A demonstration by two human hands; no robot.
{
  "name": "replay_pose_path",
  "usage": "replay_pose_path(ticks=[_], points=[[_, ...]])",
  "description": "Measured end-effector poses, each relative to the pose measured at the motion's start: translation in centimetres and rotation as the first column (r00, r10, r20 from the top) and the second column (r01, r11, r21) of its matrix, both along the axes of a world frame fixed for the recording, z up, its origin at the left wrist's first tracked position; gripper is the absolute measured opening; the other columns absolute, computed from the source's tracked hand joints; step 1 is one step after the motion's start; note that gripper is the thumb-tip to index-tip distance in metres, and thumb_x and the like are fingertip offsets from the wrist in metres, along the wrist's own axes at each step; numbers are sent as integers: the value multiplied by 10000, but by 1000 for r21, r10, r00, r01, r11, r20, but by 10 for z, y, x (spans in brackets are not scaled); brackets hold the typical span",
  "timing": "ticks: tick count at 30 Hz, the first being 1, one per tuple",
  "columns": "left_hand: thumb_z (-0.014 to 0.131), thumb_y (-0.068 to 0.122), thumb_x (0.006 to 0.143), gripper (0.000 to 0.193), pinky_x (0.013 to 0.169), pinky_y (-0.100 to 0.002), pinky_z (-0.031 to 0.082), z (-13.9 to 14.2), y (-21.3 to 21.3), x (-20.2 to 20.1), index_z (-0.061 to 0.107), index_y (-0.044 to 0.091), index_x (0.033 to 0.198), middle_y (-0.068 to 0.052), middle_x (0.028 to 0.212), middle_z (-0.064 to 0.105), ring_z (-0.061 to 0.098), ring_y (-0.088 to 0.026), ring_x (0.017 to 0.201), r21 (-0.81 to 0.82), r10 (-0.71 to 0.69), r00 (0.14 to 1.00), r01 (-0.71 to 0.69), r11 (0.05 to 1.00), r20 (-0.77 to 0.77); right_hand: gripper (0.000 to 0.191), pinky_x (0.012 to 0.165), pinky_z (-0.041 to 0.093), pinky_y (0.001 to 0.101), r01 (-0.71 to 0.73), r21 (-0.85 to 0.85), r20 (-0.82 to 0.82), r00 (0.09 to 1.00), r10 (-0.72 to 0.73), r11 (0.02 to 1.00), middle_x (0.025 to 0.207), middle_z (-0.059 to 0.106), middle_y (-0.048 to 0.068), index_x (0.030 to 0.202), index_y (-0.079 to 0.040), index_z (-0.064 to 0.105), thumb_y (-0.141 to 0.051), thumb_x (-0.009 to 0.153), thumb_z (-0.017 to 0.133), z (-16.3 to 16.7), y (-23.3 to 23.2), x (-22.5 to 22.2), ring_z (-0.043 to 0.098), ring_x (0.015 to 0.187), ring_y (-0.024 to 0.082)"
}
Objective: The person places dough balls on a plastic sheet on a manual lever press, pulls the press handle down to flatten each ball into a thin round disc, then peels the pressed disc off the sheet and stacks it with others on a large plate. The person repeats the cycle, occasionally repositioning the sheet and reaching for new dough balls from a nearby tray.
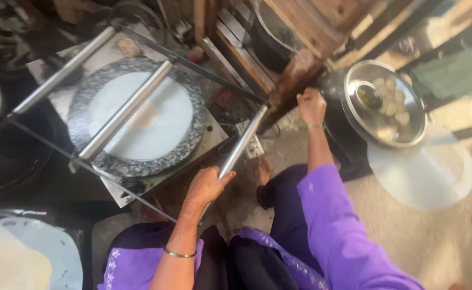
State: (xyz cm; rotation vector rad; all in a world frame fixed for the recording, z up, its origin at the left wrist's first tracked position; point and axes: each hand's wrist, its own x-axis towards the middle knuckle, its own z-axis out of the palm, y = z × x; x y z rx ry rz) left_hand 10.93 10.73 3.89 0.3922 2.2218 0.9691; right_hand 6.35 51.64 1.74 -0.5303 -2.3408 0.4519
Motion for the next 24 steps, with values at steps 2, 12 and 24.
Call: replay_pose_path(ticks=[2,12,24], points=[[680,566,866,571,815,-504,546,8,6,2,733,6,967,-233,908,741,726,-399,926,-88,36,999,-38,995,-18,537,803,567,426,110,89,-66,992,-104,990,1091,695,174,1195,-3,645,-227,807,940,-14,27,-11,699,952,364],[672,568,869,544,794,-529,542,24,15,9,707,32,953,-223,884,729,700,-427,899,-178,43,991,-65,982,-125,887,576,611,262,-47,-804,-179,970,-166,592,1482,494,191,1539,-69,296,18,790,763,-27,79,-66,740,957,224],[676,563,868,543,787,-524,542,26,20,3,701,27,951,-237,861,723,701,-430,881,-177,22,995,-39,983,-98,551,432,496,245,-25,-843,-159,966,-203,537,1005,662,75,1288,-51,476,60,819,743,-47,106,-65,687,612,133]])
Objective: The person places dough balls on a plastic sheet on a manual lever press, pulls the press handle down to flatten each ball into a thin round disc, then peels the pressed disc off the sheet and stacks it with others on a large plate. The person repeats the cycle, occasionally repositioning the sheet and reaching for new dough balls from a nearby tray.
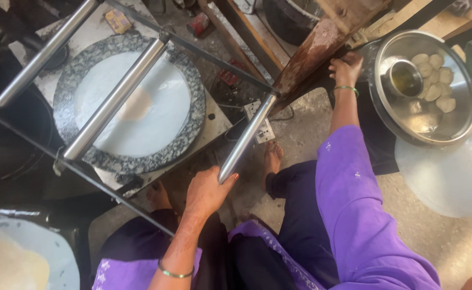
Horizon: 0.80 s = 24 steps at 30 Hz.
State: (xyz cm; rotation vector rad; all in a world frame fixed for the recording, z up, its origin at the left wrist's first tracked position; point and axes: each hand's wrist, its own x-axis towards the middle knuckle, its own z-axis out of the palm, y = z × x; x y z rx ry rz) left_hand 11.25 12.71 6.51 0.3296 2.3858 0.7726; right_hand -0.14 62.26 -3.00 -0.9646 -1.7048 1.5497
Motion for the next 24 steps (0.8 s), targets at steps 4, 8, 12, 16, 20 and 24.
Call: replay_pose_path(ticks=[4,8,12,16,20,24], points=[[674,547,875,533,795,-532,538,-2,-1,4,702,23,967,-242,873,724,698,-434,896,6,13,1000,-13,1000,-8,510,435,518,253,-21,60,57,998,18,998,966,677,91,1205,-45,462,14,849,822,1,-14,9,696,597,124],[659,546,888,535,814,-534,542,-2,-2,6,691,27,1014,-237,918,727,704,-428,922,-6,6,1000,-6,1000,-23,509,426,535,256,-29,185,119,993,7,982,940,676,92,1254,-22,537,-75,869,866,8,-35,12,652,585,101],[647,566,901,565,843,-528,549,-3,-4,13,691,27,1067,-232,969,726,706,-420,962,-59,53,999,-52,997,3,521,413,540,277,-36,306,117,993,-1,951,913,672,118,1263,38,572,-123,871,875,11,-61,10,644,562,124],[652,576,890,575,861,-510,559,-4,-10,25,716,27,1048,-225,977,732,710,-411,975,-93,120,993,-119,989,5,510,470,556,319,-139,515,167,984,60,846,877,709,146,1273,74,530,-125,918,837,11,-85,15,697,564,174],[650,567,900,563,837,-520,563,-6,-13,34,721,22,1023,-232,953,734,714,-420,942,-87,132,989,-137,987,-66,299,540,587,352,-245,574,182,969,170,781,947,697,173,1072,75,654,-96,905,832,22,-107,25,726,609,217],[651,567,904,566,802,-512,576,-8,-14,36,719,18,1024,-223,936,737,724,-410,912,-93,116,986,-128,987,-122,250,617,598,343,-327,602,270,942,200,728,945,708,175,1023,49,689,-98,903,851,43,-130,35,738,652,221]])
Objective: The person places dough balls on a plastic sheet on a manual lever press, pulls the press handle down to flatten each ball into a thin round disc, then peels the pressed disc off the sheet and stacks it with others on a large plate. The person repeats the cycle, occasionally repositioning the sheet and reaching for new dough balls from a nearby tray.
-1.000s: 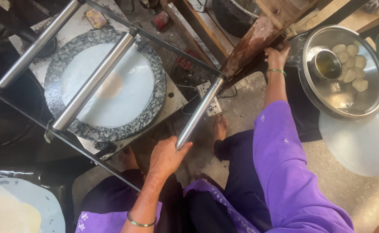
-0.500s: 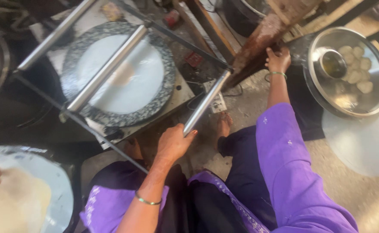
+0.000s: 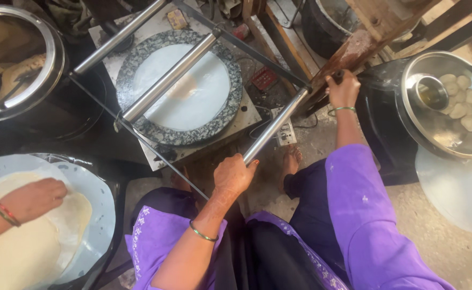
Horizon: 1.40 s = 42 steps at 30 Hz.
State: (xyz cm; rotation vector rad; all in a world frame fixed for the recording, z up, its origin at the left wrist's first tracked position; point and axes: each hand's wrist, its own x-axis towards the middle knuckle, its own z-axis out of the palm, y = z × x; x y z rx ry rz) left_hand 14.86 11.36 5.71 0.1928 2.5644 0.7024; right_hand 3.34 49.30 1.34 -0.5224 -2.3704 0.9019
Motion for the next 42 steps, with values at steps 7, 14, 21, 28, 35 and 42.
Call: replay_pose_path(ticks=[7,14,21,28,35,42], points=[[657,569,901,563,789,-508,575,1,-5,0,723,24,1025,-217,926,738,725,-405,898,2,-38,998,38,999,-56,189,597,577,321,-108,2,-96,989,108,994,970,687,154,1033,45,684,12,897,811,18,-37,41,738,665,195],[660,566,903,556,787,-502,584,-4,-5,-2,738,24,1002,-216,937,747,731,-402,903,10,-52,996,53,999,-78,205,583,601,271,-158,-160,-138,981,136,974,994,678,110,1052,23,697,57,878,798,5,-44,67,741,702,146],[689,545,887,541,844,-488,580,-40,0,-4,749,36,1063,-210,1011,747,724,-391,985,-15,-52,999,52,999,1,176,586,607,256,-158,-305,-127,984,124,939,956,690,87,1039,23,685,59,897,783,-5,-49,75,726,701,125],[685,548,897,553,899,-481,572,-70,5,-12,751,47,1122,-209,1092,736,709,-386,1059,-80,-92,993,97,992,70,198,567,578,273,-173,-222,-144,979,143,960,946,681,103,1025,28,688,63,866,800,1,-56,78,722,678,134],[686,535,908,553,919,-474,564,-80,7,-12,731,45,1162,-206,1144,730,698,-380,1094,-120,-119,989,129,984,91,192,566,574,269,-140,-253,-103,988,117,957,963,673,107,1024,29,683,48,872,799,11,-60,81,719,661,131],[675,546,912,575,942,-461,552,-77,8,-14,712,50,1199,-184,1184,720,686,-360,1131,-138,-125,982,145,980,141,188,570,580,282,-167,-227,-102,984,147,959,976,669,118,1021,29,691,52,863,790,10,-58,82,726,662,139]])
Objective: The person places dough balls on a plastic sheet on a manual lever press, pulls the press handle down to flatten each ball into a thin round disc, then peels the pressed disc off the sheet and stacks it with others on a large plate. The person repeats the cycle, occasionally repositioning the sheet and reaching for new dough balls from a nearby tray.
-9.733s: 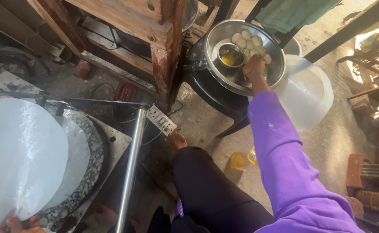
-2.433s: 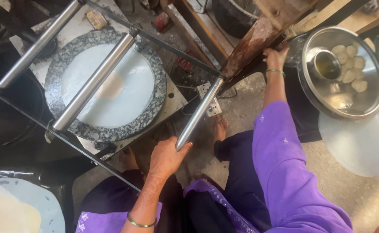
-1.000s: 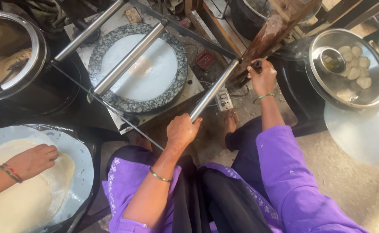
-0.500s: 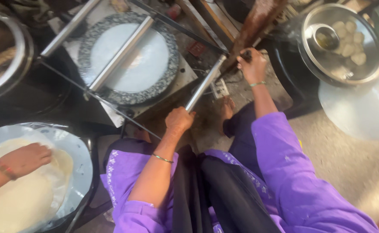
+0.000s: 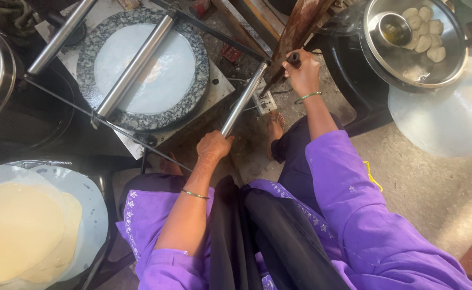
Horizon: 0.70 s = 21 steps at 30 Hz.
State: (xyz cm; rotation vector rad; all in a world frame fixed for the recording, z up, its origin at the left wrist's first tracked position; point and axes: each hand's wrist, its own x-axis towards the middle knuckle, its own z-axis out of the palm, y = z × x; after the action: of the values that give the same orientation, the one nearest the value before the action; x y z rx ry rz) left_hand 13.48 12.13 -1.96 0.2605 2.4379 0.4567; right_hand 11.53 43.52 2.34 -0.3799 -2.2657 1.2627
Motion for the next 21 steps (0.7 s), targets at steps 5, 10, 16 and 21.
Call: replay_pose_path(ticks=[5,10,16,21], points=[[664,551,917,578,949,-457,547,1,-2,0,707,61,1219,-178,1197,717,681,-354,1145,14,11,1000,-11,1000,7,173,595,558,310,-32,120,85,996,21,992,923,691,134,1003,24,697,34,868,806,2,-5,3,725,663,171],[653,559,927,582,964,-444,550,1,-1,-1,717,70,1237,-174,1220,719,680,-344,1165,5,8,999,-8,1000,32,202,583,569,320,-41,197,87,996,24,980,951,686,155,993,22,697,27,839,827,-2,-19,5,725,661,197],[663,561,912,580,969,-444,548,-5,-1,-3,720,79,1230,-153,1228,716,675,-335,1171,34,1,999,-2,999,35,224,577,585,314,-20,231,24,1000,15,973,1007,669,175,1027,25,696,7,855,838,-13,-16,4,724,685,219],[653,556,909,558,967,-444,552,-12,0,-3,734,95,1213,-145,1220,724,683,-332,1159,64,-13,1000,12,998,1,224,610,572,325,55,232,-34,998,-49,971,1021,674,176,1058,28,684,4,896,837,-13,-16,14,739,685,214]])
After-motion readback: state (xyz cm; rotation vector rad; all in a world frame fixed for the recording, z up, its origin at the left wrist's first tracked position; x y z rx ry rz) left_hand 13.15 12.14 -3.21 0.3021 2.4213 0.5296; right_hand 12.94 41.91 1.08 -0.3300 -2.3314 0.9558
